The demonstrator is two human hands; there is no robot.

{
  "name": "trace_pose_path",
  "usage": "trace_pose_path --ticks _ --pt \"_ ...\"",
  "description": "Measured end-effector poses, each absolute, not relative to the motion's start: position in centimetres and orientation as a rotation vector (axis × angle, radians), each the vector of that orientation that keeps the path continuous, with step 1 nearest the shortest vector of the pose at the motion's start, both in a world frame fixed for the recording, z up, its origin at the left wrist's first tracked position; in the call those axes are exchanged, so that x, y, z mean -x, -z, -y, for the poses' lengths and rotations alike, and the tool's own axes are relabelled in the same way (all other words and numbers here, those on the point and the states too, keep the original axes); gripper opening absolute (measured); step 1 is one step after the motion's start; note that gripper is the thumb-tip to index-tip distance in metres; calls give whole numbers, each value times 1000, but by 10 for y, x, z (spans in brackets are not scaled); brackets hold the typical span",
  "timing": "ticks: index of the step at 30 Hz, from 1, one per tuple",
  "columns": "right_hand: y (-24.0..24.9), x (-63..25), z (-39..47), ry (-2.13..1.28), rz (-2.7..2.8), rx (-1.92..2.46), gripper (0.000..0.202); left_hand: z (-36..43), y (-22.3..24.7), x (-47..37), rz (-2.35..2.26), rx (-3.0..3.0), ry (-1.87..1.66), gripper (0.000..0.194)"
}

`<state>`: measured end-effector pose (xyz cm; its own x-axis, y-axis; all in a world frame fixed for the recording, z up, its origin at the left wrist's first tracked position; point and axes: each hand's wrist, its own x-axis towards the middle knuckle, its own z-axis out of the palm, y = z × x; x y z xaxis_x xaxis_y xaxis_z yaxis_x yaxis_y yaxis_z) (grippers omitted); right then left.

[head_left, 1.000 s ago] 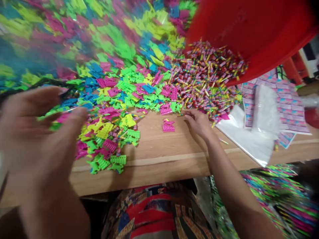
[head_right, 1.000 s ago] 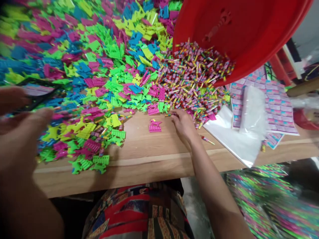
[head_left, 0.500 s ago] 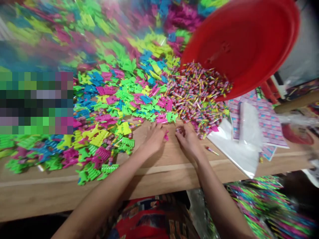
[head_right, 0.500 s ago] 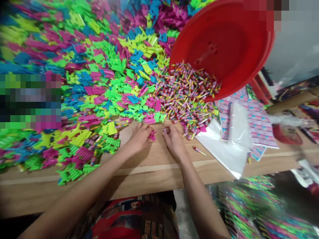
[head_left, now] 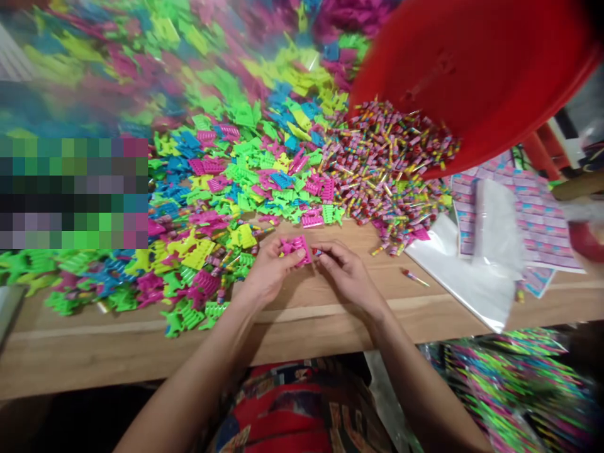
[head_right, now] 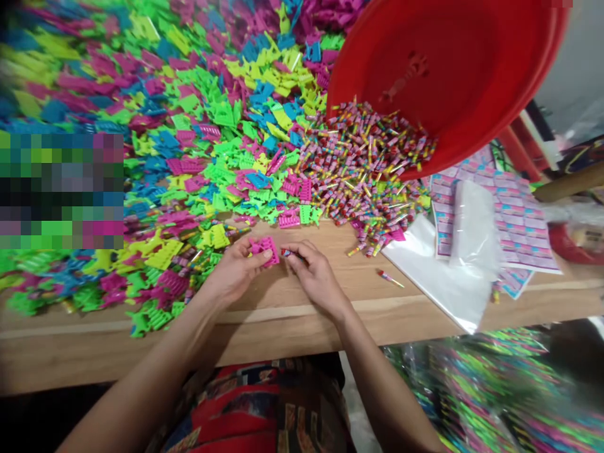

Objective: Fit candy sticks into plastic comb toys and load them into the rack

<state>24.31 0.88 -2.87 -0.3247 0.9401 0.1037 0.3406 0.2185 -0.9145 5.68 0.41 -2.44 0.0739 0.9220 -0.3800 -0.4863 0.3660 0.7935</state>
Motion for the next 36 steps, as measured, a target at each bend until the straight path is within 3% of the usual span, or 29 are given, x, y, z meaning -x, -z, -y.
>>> trace_pose_path --ticks 19,25,32,36 --pt "20 -234 -6 -1244 1520 980 18 5 6 -50 -800 -369 -1053 33" --pt "18 -242 -12 -1281 1700 866 12 8 6 -53 -906 -556 -1065 31" --pt "20 -236 -11 -935 1989 919 11 14 18 -57 -1379 -1049 -1076 20" --pt "15 -227 1 -824 2051 936 18 18 12 -54 -1385 -1146 -1043 18"
